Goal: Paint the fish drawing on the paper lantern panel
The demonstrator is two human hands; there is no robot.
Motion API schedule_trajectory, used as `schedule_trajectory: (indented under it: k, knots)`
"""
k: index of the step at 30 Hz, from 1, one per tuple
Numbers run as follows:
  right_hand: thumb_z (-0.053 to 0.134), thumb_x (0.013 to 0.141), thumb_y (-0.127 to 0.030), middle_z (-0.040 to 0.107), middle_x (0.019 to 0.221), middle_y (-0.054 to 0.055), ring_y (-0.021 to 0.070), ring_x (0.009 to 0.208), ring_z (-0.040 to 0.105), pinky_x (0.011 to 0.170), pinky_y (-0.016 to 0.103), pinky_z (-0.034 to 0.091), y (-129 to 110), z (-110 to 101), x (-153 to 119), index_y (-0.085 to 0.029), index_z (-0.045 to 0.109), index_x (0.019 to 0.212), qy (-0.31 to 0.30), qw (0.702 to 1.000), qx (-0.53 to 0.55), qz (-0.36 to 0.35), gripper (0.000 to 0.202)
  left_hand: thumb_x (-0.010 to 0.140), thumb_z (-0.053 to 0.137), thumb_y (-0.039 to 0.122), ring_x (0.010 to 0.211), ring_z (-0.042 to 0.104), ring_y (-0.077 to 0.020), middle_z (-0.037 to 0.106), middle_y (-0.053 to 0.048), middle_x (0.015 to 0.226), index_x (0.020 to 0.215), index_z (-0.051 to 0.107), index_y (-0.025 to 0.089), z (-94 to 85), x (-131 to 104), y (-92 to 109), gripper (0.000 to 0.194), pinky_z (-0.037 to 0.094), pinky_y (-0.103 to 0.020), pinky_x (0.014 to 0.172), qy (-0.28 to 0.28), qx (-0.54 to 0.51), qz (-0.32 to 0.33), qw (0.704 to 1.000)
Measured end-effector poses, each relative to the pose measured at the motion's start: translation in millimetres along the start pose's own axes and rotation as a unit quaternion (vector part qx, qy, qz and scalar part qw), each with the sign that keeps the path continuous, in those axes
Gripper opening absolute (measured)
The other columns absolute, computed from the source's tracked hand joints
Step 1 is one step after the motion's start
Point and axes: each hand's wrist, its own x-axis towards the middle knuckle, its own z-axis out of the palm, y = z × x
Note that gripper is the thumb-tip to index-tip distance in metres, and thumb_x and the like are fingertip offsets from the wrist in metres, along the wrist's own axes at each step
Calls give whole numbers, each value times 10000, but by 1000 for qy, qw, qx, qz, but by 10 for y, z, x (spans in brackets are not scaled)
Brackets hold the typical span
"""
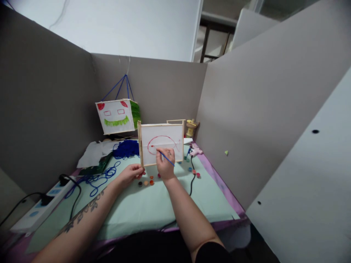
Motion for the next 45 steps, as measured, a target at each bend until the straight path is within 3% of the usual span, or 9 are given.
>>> schedule_trajectory:
  k: [32,40,45]
  knots:
    - [490,850,-179,681,830,33,189,857,560,795,363,478,-28,11,-5,-220,662,905,-20,1000,19,-10,185,686,711,416,484,447,-84,616,-52,641,696,617,120,8,-5,8,311,278,-222,486,6,-3,-6,1000]
    - [505,841,-183,670,803,35,190,846,563,791,362,485,-36,-24,3,-214,656,869,2,1000,18,-3,157,665,721,440,470,431,-79,588,-37,588,680,629,117,27,-18,46,336,271,-219,477,7,-2,-4,1000]
    - [516,839,-179,643,791,43,180,798,579,756,340,489,-71,-86,7,-191,624,853,47,998,50,-5,109,658,727,431,470,427,-77,596,-42,604,672,623,115,30,-12,47,333,263,-221,475,10,-4,-3,1000]
